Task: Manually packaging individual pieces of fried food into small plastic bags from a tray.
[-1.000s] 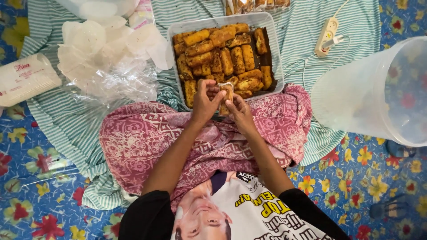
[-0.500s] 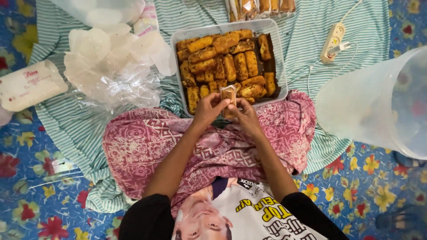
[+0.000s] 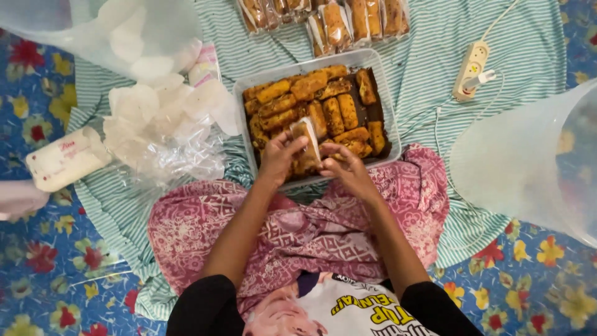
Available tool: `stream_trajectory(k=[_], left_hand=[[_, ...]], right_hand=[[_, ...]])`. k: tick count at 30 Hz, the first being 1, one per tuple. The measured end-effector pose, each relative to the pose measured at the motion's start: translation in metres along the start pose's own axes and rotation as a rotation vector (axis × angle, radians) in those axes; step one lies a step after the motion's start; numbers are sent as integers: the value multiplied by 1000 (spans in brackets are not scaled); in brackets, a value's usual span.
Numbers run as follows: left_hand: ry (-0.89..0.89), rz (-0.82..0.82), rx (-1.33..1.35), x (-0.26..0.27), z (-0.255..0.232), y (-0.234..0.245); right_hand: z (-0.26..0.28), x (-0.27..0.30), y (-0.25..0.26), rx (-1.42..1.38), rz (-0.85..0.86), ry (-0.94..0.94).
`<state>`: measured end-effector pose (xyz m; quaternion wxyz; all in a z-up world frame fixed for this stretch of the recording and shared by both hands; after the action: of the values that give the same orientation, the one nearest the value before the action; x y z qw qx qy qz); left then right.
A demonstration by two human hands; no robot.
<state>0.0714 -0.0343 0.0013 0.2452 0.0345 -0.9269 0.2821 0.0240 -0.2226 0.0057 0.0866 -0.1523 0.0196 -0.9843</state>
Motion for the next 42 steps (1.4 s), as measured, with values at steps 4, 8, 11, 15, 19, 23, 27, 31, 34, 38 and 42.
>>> stream_trajectory(k=[4,8,11,15,19,23,27,31,34,38,42], left_hand=[[-21,6,-10,-35,-53,-25],[-67,-41,-75,-122,-70,-26],[-64,-89,-115,-202,-60,-10],[-20,-182,-290,-273,-55,-3],[-121,-205,-414,-321,-36,-1],[-100,-254,-486,-361,-17,8],[-80,-268,-440,-411,15,39],[-117,-258,-510,-398,13,26],[-118,-287,-610,-386,5,18],[-182,-341,-902,-397,6,27],[-198,-340,-805,-395,9,22]], right_hand=[[19,5,28,-79,-61,19],[-20,-11,61,-217,-240,57],[-36,-20,71,-261,-284,69],[-30,-26,66,-241,-270,78],[-40,-33,70,-285,-266,87],[-44,-36,72,-304,-250,93],[-40,-36,70,-271,-228,105],[-33,-36,67,-247,-220,98],[-32,-35,67,-244,-213,101],[-36,-37,68,-233,-191,125],[-33,-36,67,-213,-193,112]])
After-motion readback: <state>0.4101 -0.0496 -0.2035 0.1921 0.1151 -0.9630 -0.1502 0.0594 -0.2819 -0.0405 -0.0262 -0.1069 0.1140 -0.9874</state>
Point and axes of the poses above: each hand's wrist, its own x-axis away from the middle knuckle, its own y-axis out of the back of the hand, z = x × y, the point moved 1 cm from there along -x, towards the middle knuckle, and after that the axes turned 8 degrees about x, right-handed, at the moved point
